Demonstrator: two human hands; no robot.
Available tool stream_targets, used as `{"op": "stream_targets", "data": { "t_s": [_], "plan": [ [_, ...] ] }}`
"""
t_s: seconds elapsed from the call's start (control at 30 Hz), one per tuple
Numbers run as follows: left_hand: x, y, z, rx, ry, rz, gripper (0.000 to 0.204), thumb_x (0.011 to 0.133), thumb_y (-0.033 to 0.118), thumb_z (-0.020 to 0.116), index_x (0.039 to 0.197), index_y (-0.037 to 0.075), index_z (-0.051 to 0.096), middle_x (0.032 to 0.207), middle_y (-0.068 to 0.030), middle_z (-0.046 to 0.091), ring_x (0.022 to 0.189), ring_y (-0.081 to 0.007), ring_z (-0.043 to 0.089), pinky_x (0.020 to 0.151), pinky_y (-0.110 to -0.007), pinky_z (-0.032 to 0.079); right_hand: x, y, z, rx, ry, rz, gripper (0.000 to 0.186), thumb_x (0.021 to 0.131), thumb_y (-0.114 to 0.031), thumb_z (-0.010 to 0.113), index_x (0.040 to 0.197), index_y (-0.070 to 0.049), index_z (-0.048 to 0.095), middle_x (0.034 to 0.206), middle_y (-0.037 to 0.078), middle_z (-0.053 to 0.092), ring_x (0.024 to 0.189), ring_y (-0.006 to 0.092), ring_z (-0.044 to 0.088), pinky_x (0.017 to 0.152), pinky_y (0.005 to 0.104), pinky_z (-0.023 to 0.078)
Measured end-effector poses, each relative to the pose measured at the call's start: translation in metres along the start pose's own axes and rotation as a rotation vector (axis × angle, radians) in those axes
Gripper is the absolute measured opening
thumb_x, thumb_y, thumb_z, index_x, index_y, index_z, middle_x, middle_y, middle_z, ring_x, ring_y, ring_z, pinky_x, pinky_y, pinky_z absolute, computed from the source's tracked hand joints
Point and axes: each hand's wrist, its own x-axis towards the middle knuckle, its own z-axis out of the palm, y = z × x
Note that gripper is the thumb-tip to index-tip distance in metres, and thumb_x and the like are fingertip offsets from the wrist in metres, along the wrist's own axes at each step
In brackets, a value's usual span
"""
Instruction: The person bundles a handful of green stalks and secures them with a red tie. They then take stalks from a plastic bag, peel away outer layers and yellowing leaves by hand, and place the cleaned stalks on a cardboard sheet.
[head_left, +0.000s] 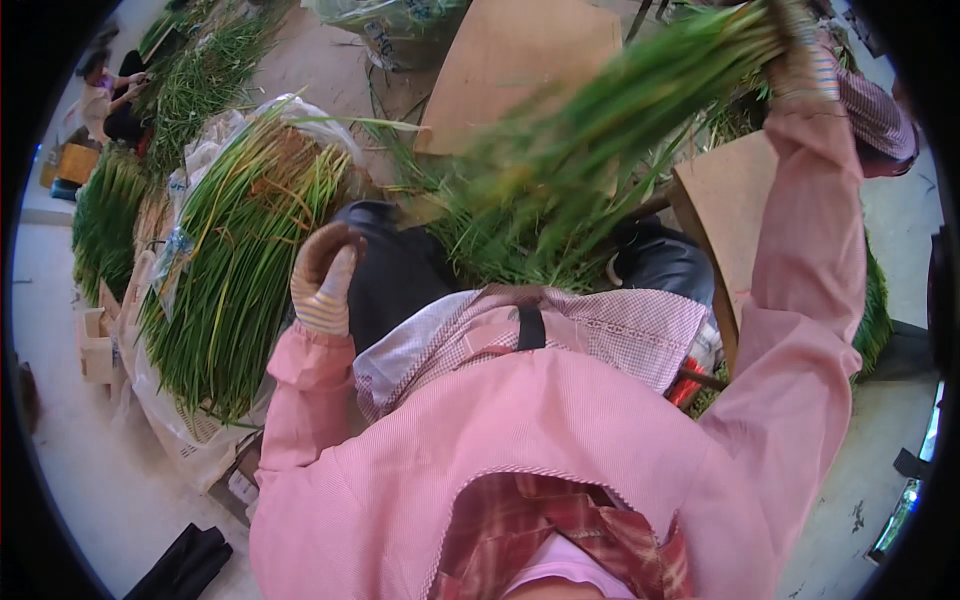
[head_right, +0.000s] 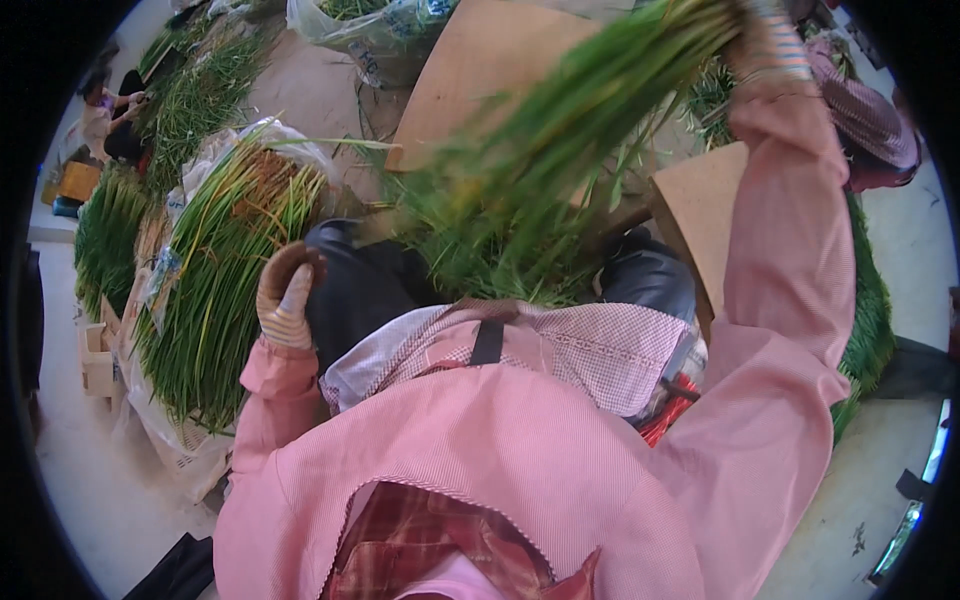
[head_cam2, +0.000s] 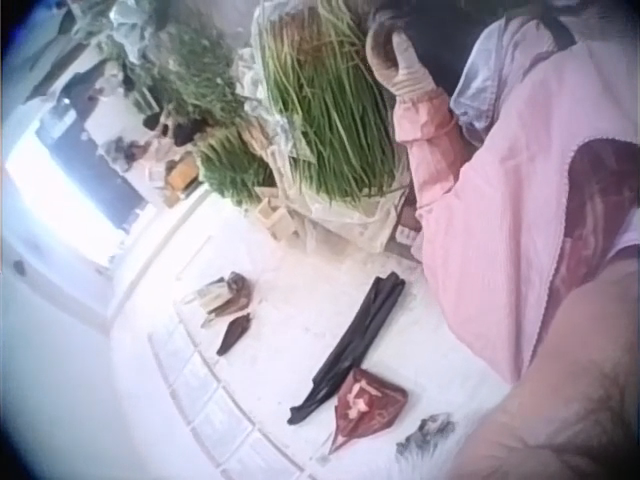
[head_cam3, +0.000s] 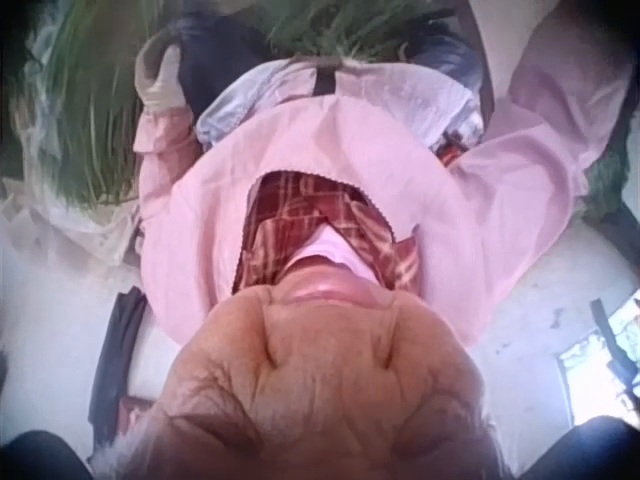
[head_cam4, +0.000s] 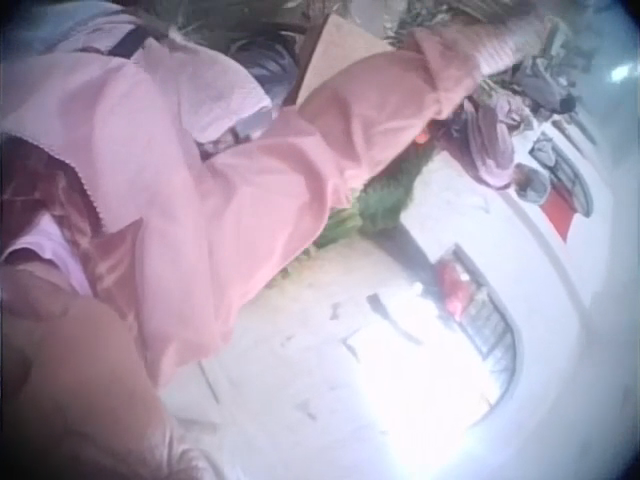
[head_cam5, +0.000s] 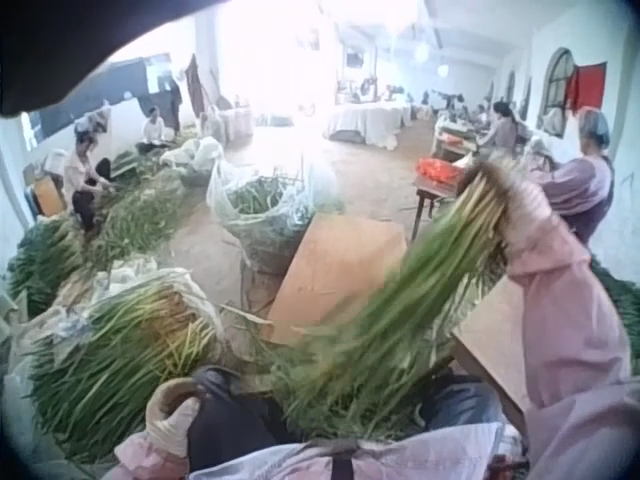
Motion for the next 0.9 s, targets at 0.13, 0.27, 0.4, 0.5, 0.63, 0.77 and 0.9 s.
{"op": "stream_targets", "data": {
  "t_s": [0.13,0.27,0.4,0.5,0.63,0.77,0.9],
  "plan": [
    [-0.012,-0.019,0.011,-0.111,0.049,-0.064,0.024,0.078,-0.002,0.055,0.102,0.002,0.055,0.091,-0.0072,0.06,0.082,-0.0148,0.058,0.076,-0.026,0.048,0.034,-0.012,0.026,-0.142,-0.147,-0.604,0.024,0.076,-0.026,0.063,0.088,-0.007,0.054,0.086,0.008,0.058,0.082,0.0198,0.056,0.071,0.034,0.049],
    [-0.021,-0.027,0.055,-0.261,-0.052,-0.168,0.024,0.079,-0.004,0.053,0.102,0.002,0.055,0.091,-0.0074,0.06,0.083,-0.0142,0.057,0.078,-0.026,0.046,0.079,0.094,-0.055,-0.541,0.041,-0.53,0.018,0.08,-0.007,0.056,0.098,-0.006,0.056,0.084,0.004,0.06,0.076,0.0136,0.057,0.069,0.0256,0.046],
    [-0.037,-0.026,0.058,-0.314,-0.227,-0.301,0.025,0.078,-0.007,0.051,0.101,0.001,0.055,0.092,-0.0067,0.059,0.084,-0.0128,0.056,0.078,-0.023,0.044,0.022,0.182,-0.009,-0.09,-0.225,0.125,0.022,0.074,-0.015,0.067,0.092,-0.006,0.057,0.081,0.004,0.061,0.074,0.0139,0.058,0.067,0.0252,0.046],
    [-0.045,-0.029,0.053,-0.313,-0.376,-0.433,0.022,0.079,-0.002,0.051,0.101,0.0,0.056,0.09,-0.0051,0.059,0.083,-0.0102,0.054,0.076,-0.022,0.043,0.002,0.116,0.02,0.095,-0.255,0.509,0.024,0.075,-0.022,0.064,0.088,-0.004,0.057,0.079,0.006,0.06,0.075,0.0179,0.059,0.069,0.0306,0.049],
    [-0.033,-0.018,0.069,-0.106,-0.719,-0.519,0.017,0.079,0.003,0.055,0.095,0.0,0.059,0.086,-0.0063,0.061,0.08,-0.0105,0.054,0.072,-0.023,0.043,0.049,0.049,0.011,-0.055,-0.213,0.238,0.024,0.079,-0.021,0.059,0.096,-0.005,0.055,0.086,0.008,0.06,0.077,0.0194,0.059,0.067,0.0317,0.049],
    [-0.017,0.004,0.092,-0.148,-0.879,-0.503,0.02,0.079,0.005,0.056,0.097,-0.001,0.058,0.088,-0.0068,0.06,0.082,-0.0122,0.055,0.075,-0.025,0.044,0.048,-0.007,0.057,-0.17,-0.197,-0.295,0.025,0.076,-0.023,0.064,0.091,-0.005,0.053,0.077,0.005,0.057,0.072,0.0173,0.056,0.068,0.0304,0.048],
    [0.008,0.003,0.129,-0.412,-0.853,-0.51,0.036,0.078,0.016,0.061,0.109,0.001,0.051,0.091,-0.0097,0.06,0.086,-0.0169,0.056,0.077,-0.03,0.045,0.04,0.034,0.034,-0.385,-0.151,-0.45,0.017,0.081,-0.017,0.057,0.095,-0.007,0.057,0.094,0.007,0.059,0.081,0.015,0.057,0.067,0.0277,0.047]
  ]
}}
